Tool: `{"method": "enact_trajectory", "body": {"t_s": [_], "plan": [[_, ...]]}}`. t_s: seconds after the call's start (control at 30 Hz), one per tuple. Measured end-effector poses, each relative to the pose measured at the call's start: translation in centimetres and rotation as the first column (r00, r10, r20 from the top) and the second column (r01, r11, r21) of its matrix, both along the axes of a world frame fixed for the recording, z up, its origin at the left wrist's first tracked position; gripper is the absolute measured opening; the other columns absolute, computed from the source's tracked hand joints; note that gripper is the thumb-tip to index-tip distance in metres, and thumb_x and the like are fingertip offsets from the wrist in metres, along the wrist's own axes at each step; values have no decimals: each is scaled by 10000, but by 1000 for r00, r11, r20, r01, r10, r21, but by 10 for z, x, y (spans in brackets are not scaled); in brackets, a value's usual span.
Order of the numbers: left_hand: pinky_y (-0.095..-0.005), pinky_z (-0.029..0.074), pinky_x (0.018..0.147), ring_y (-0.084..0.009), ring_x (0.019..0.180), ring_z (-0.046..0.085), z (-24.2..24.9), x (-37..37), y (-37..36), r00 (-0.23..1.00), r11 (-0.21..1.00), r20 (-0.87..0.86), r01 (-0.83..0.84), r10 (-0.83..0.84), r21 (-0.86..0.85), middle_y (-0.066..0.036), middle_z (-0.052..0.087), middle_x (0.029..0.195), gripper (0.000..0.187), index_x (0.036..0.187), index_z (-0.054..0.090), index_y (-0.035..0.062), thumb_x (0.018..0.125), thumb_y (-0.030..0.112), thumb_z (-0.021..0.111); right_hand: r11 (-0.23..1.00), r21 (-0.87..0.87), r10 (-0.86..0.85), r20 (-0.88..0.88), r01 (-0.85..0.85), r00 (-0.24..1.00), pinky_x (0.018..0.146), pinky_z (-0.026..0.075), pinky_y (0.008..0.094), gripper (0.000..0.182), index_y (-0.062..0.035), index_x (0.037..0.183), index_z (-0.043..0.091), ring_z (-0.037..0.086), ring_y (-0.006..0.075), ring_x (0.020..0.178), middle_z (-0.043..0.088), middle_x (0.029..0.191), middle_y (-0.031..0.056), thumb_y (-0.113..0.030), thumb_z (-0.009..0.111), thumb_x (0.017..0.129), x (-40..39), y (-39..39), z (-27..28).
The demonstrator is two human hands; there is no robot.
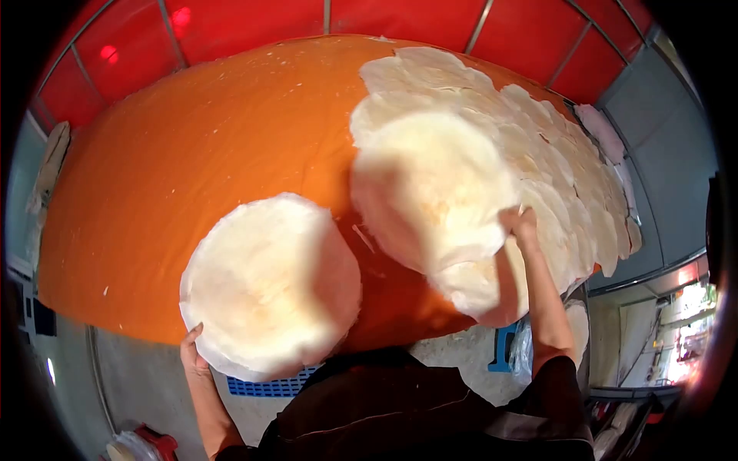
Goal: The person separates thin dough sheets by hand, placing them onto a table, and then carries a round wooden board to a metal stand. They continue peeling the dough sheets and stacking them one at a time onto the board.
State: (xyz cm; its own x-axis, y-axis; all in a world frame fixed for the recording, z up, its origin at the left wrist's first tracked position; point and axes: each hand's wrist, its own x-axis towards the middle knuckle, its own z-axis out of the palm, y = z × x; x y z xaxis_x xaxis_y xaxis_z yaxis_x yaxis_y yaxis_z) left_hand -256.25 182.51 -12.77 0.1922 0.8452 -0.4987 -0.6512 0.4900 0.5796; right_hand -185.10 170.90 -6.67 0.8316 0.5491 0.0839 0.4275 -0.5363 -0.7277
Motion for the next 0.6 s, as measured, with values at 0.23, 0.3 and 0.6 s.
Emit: {"method": "enact_trajectory", "body": {"t_s": [0.23, 0.3, 0.6], "plan": [[-362, 380, 904, -241, 1040, 479, 70, 49, 13, 983, 927, 3, 174, -186, 333, -148, 466, 1160, 497, 1220, 338, -11, 760, 55, 512, 701, 285, 713, -258, -653, 652, 792, 428, 355, 761, -36, 1252, 255, 454, 244, 967, 416, 1127, 145, -236, 699, 667, -250, 102, 33], [-285, 447, 805, -170, 974, 511, 95, 82, 20, 965, 861, -86, 259, -247, 437, -95, 496, 1104, 528, 1221, 332, 5, 743, 33, 555, 376, 325, 920, -242, -868, 308, 829, 403, 370, 935, -73, 1305, 143, 337, 241, 1120, 261, 1281, 139, -234, 741, 604, -334, 116, 28], [-299, 420, 828, -165, 974, 497, 84, 92, 12, 969, 904, -233, 167, -77, 393, -73, 498, 1086, 711, 1207, 333, 30, 624, 92, 734, 394, 618, 841, -541, -680, -4, 885, 376, 371, 974, -19, 1287, 129, 408, 233, 1093, 353, 1240, 142, -95, 753, 544, -469, 113, 14]]}}
